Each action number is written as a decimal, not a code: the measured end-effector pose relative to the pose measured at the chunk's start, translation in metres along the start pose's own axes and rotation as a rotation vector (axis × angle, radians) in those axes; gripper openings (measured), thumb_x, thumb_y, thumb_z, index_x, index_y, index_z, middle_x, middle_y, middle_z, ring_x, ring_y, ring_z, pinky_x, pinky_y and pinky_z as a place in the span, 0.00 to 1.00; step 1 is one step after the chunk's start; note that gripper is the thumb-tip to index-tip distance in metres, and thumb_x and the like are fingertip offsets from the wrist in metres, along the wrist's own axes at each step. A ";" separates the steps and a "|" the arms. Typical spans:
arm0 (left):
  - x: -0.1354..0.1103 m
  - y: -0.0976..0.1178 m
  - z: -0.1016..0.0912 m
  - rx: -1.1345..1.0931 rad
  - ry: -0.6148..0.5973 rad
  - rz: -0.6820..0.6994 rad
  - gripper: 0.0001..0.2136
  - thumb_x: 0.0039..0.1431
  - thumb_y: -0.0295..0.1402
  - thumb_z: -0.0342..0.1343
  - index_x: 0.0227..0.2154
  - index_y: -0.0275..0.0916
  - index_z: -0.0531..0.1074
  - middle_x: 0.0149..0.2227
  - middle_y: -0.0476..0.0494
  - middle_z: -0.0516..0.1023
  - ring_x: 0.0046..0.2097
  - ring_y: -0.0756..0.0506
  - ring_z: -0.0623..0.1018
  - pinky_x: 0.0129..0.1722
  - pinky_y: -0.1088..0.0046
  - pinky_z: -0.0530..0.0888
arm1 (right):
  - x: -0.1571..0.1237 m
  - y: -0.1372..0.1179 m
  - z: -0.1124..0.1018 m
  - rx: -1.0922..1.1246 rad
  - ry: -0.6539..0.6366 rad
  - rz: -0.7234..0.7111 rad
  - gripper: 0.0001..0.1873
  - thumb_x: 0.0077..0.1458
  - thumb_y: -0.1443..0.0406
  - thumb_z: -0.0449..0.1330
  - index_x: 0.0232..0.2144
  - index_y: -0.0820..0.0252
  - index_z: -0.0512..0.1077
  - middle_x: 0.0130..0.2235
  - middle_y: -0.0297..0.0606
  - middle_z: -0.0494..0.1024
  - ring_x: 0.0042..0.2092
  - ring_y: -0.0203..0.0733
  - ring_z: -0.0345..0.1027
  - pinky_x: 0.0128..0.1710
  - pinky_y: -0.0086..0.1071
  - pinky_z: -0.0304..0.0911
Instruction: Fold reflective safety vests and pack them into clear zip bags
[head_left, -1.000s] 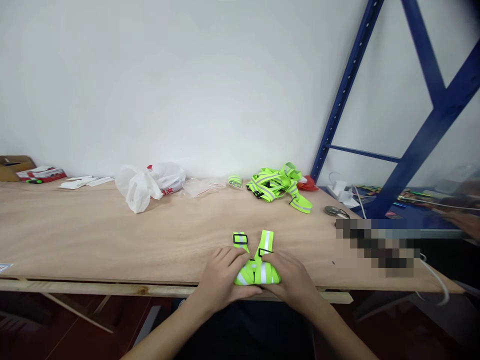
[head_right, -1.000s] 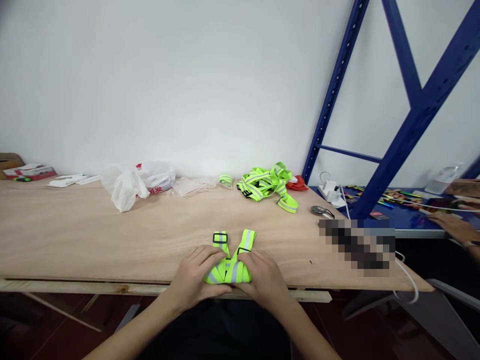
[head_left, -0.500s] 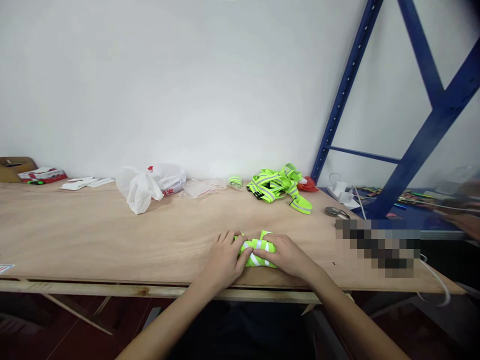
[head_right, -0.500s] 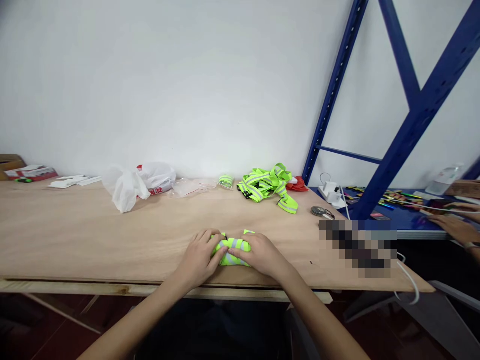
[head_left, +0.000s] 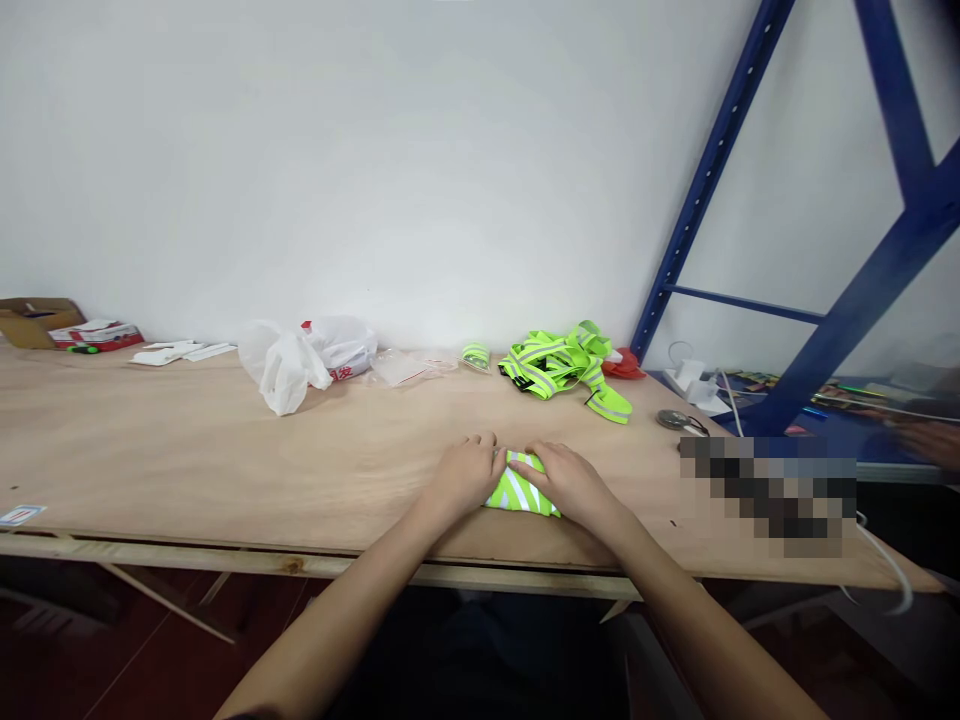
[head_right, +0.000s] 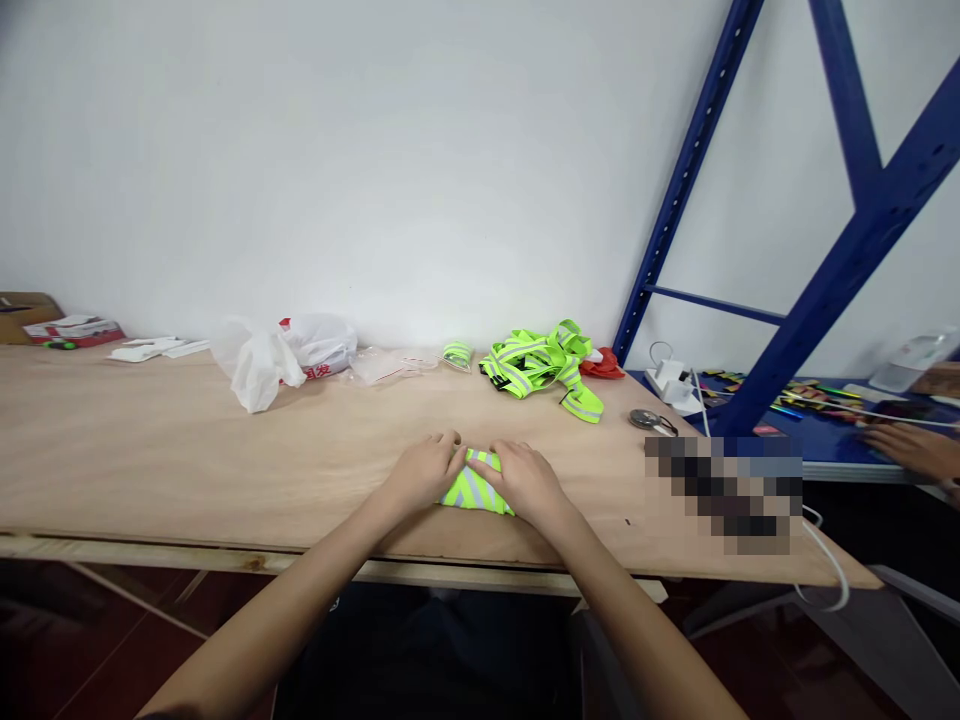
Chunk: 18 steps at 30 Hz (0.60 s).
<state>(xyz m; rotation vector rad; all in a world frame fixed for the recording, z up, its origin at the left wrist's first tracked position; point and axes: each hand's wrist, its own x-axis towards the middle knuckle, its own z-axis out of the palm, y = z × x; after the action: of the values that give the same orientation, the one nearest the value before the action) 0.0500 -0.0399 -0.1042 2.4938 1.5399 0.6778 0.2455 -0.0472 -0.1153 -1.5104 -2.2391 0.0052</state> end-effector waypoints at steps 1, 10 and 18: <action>0.000 0.001 0.000 -0.023 -0.002 0.004 0.14 0.71 0.37 0.43 0.43 0.36 0.71 0.40 0.34 0.79 0.42 0.37 0.79 0.42 0.62 0.73 | -0.001 -0.001 0.000 0.018 0.015 -0.016 0.24 0.66 0.46 0.50 0.39 0.59 0.74 0.37 0.43 0.78 0.42 0.47 0.73 0.43 0.35 0.64; -0.003 0.000 0.000 -0.241 0.061 0.068 0.07 0.68 0.32 0.48 0.44 0.40 0.68 0.43 0.39 0.78 0.43 0.41 0.78 0.44 0.65 0.73 | -0.009 -0.009 0.002 0.024 0.178 -0.226 0.16 0.69 0.56 0.49 0.44 0.59 0.72 0.40 0.44 0.75 0.42 0.47 0.73 0.43 0.38 0.69; 0.000 -0.007 0.011 -0.687 0.263 0.066 0.16 0.54 0.24 0.52 0.46 0.40 0.63 0.44 0.44 0.75 0.44 0.45 0.77 0.47 0.68 0.74 | -0.013 -0.036 0.007 -0.057 0.123 -0.370 0.54 0.52 0.41 0.64 0.69 0.63 0.52 0.62 0.57 0.69 0.58 0.60 0.66 0.54 0.50 0.64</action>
<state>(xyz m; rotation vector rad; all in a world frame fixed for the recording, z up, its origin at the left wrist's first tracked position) 0.0487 -0.0350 -0.1162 1.9882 1.0331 1.3217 0.2153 -0.0714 -0.1177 -1.0694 -2.3990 -0.2571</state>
